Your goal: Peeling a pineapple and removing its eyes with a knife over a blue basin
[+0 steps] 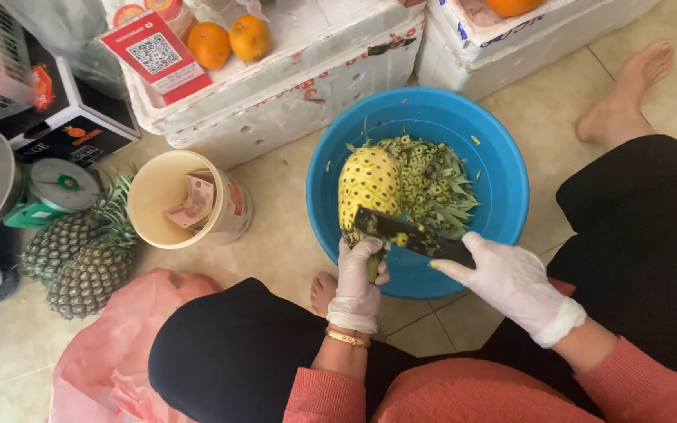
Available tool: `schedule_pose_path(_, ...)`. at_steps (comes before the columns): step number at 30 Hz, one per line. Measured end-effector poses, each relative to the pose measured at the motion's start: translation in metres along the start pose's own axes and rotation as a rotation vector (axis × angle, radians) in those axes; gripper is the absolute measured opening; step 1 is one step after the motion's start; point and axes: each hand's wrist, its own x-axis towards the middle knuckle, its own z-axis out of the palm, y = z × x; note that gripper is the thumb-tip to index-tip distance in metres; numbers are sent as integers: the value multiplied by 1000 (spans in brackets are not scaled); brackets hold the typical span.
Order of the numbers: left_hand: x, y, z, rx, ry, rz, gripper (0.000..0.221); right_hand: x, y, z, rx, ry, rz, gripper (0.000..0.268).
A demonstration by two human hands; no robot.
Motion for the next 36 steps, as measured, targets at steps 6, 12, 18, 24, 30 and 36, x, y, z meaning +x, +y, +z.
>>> schedule_pose_path(6,3,5,4,101,37,30,92,34,-25,-9,-20,67,-73,66)
schedule_pose_path(12,27,4,3,105,108,25,96,53,-46,-19,34,19,-85,71)
schedule_pose_path(18,30,4,6,124,141,1,101,69,-56,-17,33,-26,-74,78)
schedule_pose_path(24,27,-22,1,199,93,-91,98,121,-26,-23,250,-21,25,91)
schedule_pose_path(30,41,-32,-11,187,69,-104,101,64,-2,-17,297,13,33,62)
schedule_pose_path(36,31,-24,-6,198,58,-85,97,48,-20,-27,87,-67,46,83)
